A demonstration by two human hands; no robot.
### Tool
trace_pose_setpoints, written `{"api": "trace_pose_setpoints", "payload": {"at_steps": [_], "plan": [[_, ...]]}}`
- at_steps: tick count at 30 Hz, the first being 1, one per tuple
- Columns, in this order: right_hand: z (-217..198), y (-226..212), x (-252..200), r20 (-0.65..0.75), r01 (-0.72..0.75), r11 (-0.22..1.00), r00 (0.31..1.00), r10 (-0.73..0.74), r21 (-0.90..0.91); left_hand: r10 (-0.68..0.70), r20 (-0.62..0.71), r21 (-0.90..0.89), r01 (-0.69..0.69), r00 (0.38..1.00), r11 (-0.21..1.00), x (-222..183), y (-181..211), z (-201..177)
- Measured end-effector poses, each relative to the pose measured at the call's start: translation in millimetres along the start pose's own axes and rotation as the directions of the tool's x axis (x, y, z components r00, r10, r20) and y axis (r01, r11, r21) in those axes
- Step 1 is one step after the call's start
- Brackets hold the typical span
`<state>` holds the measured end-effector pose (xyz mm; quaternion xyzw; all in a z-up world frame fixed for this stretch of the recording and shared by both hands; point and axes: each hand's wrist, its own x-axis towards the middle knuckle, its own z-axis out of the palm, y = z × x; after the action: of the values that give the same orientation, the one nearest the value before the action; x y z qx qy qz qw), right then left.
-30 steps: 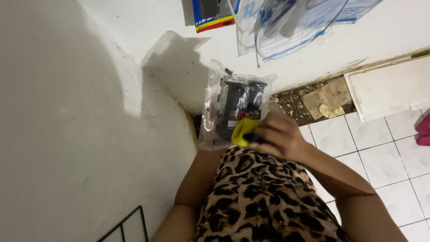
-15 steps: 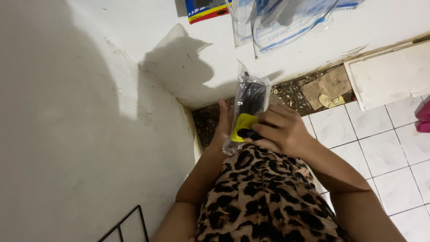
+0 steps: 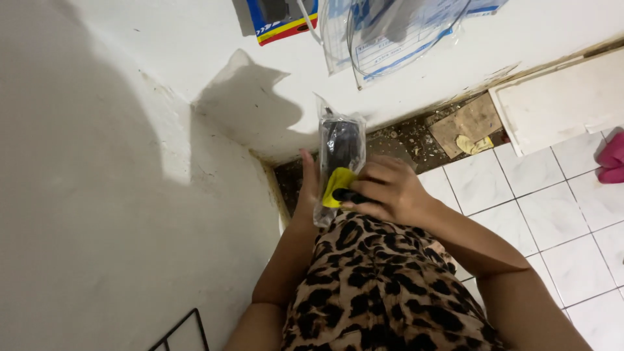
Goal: The person wipes down a pair of black motorcycle handle grips that are inside a plastic bag using a yellow cloth.
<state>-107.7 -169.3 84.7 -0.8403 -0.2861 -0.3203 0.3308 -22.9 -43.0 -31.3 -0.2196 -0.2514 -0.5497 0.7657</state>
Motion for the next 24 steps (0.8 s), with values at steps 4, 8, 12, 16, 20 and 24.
{"api": "trace_pose_setpoints", "payload": {"at_steps": [4,8,12,16,20,24], "plan": [[-7,16,-7,-0.034,-0.066,0.995,0.997,0.064,-0.081,0.247,-0.143,0.618,-0.108,0.958,0.778,14,-10,23],[-11,13,-10,-0.077,-0.205,0.972,0.977,0.197,-0.118,0.350,-0.175,0.774,-0.091,0.920,0.627,22,-15,47],[2,-12,-6,0.102,-0.015,1.000,0.995,0.013,0.024,0.309,-0.231,0.678,-0.075,0.923,0.731,21,-13,61],[-1,22,-27,0.013,-0.036,0.991,0.999,0.038,-0.132,0.261,-0.281,0.565,-0.060,0.923,0.823,18,-14,69],[-15,33,-7,-0.250,-0.278,0.960,0.929,0.272,0.009,0.194,-0.321,0.440,-0.035,0.927,0.897,19,-13,75],[-13,17,-5,-0.298,-0.337,0.925,0.877,0.377,0.177,0.110,-0.356,0.294,-0.001,0.928,0.956,18,-10,75]]}}
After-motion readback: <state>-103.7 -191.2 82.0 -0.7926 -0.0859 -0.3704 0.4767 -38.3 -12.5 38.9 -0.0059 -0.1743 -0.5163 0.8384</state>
